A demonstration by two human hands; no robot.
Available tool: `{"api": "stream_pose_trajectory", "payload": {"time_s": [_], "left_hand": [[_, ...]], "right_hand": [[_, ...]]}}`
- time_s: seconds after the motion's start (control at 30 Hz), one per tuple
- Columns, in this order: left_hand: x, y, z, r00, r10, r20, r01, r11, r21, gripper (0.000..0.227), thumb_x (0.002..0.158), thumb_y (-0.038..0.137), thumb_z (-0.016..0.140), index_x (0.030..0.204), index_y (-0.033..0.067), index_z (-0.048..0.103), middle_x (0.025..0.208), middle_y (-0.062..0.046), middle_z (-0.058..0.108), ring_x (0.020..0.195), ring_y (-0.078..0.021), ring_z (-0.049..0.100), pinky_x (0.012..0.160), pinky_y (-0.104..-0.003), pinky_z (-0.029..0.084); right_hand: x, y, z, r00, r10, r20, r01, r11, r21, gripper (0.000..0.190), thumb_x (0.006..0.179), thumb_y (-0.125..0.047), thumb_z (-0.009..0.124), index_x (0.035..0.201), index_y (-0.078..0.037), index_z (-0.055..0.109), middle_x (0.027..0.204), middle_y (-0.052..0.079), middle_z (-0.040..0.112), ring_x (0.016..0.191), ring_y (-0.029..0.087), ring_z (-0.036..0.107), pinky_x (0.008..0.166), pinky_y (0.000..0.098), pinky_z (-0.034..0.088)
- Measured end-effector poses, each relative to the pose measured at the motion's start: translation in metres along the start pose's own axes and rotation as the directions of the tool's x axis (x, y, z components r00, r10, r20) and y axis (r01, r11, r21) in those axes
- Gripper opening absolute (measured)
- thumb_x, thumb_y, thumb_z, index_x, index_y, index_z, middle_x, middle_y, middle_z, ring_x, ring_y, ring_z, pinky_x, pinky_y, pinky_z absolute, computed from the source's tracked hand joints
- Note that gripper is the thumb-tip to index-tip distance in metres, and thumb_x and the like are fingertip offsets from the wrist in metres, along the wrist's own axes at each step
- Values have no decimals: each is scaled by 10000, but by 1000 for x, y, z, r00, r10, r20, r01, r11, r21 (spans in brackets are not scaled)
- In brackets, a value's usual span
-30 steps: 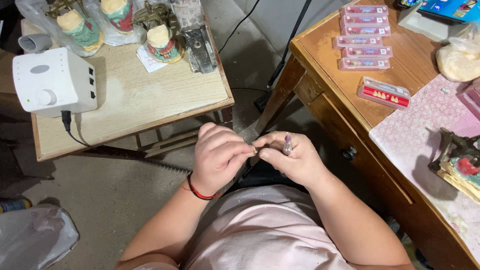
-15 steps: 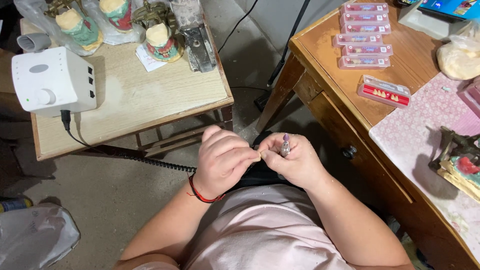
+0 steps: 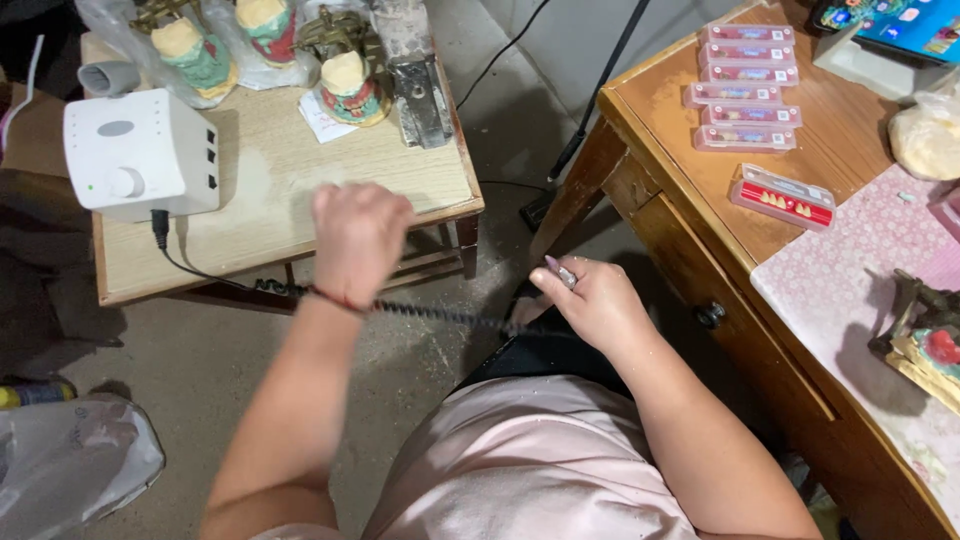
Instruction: The person uses a rotary tool to grind a small piece of material, then switches to a dental model to apply a red substance with a brush. They continue to shape and adjust the material on the model using their fingers and tools.
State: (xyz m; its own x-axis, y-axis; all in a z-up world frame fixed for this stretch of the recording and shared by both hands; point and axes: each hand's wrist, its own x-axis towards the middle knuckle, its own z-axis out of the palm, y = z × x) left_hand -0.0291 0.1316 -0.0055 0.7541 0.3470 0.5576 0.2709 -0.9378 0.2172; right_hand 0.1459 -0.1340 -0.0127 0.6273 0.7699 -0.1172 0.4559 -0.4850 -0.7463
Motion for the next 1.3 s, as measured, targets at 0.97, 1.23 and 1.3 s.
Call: {"api": "stream_pose_trajectory", "payload": {"time_s": [0.97,1.23,1.3], "left_hand": [[-24,-177,-48,923,-320,-213,383,710,591,900,714,81,937,1501,3,508,1453,-189,562,1359,-404,353,998,-565,244],[-31,-195,-37,934,-127,-333,322,700,637,596,875,-50,639,1460,40,576,1398,-172,606,1300,-355,479,983,-573,242],[-32,-195,-40,953,-162,-254,287,751,595,702,830,-87,674,1509,3,519,1424,-222,571,1326,-400,437,1013,-619,220]], "right_hand": [[11,-9,12,1000,31,3,-25,771,636,103,986,-81,647,966,4,702,392,65,400,317,145,427,385,271,414],[9,-14,20,999,-17,32,-13,651,759,140,998,-99,622,1017,32,666,419,41,324,314,136,360,361,275,361],[6,-16,18,998,-64,16,30,652,758,173,987,-116,643,1001,52,684,406,60,378,300,155,431,371,305,442]]}}
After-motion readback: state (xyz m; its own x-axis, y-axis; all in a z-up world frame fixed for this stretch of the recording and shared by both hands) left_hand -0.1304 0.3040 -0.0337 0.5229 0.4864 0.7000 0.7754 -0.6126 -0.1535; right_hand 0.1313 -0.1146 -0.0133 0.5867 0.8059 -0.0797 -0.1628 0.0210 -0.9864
